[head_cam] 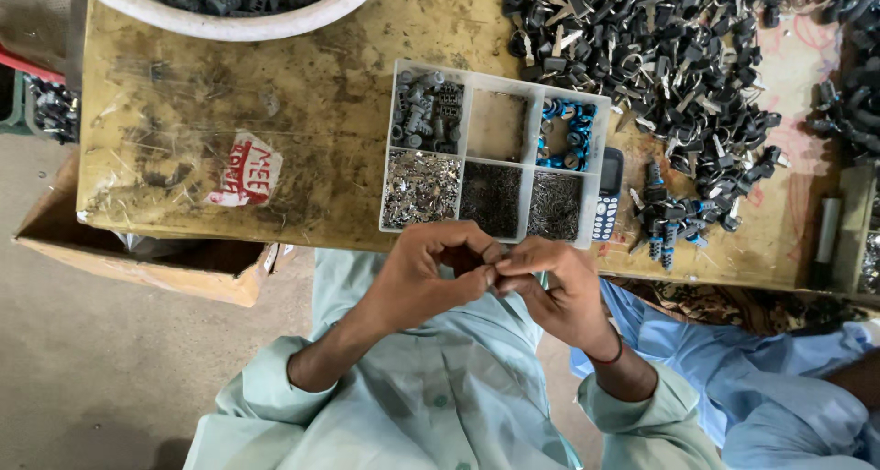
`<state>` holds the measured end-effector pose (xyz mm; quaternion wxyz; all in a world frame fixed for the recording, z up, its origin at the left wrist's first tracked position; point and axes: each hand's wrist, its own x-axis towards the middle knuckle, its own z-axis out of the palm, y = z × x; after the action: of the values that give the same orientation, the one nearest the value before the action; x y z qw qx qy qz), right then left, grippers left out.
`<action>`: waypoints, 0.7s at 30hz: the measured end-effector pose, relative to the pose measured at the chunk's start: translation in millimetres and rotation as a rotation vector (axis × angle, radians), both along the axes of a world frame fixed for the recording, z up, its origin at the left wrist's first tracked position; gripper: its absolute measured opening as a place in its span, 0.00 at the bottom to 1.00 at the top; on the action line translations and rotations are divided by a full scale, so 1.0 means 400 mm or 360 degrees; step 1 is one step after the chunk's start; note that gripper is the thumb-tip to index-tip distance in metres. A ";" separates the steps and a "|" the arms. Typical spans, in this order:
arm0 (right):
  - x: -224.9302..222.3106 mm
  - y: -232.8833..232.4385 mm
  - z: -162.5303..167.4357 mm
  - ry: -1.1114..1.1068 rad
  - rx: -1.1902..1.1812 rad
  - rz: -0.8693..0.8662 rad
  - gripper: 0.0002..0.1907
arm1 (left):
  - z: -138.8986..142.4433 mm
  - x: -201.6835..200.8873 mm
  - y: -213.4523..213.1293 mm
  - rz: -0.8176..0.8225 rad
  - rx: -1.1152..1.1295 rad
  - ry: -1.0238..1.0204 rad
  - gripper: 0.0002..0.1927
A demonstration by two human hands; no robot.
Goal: The person assembles small lock components by hand at a workbench. They pick a lock body, insert a pin, and add a blue ring, repeating the process for multiple units. A second person is visible to the right also handling similar parts.
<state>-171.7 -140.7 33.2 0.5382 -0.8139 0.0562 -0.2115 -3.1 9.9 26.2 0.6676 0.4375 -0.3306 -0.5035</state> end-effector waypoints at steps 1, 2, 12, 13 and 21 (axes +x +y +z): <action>-0.002 -0.001 -0.004 0.0015 0.0024 0.0029 0.13 | 0.001 0.003 0.000 -0.0041 0.0066 0.0122 0.04; -0.004 -0.002 -0.007 0.0030 0.0048 0.0061 0.13 | 0.001 0.005 -0.001 -0.0081 0.0132 0.0245 0.04; 0.059 -0.042 0.041 0.0149 0.0932 0.0262 0.13 | -0.030 0.008 0.015 -0.0105 0.0023 0.0625 0.04; 0.090 -0.055 0.052 0.0182 0.0258 0.0046 0.10 | -0.037 0.008 0.013 -0.0098 0.0015 0.0646 0.04; 0.429 -0.172 0.032 0.0049 -0.1900 -0.0183 0.13 | -0.060 -0.004 0.005 -0.0110 0.0130 0.0477 0.05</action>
<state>-0.3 -209.5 46.2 -0.0253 -0.9742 -0.0207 -0.2235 -4.9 11.9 2.1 0.6733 0.3727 -0.2214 -0.5990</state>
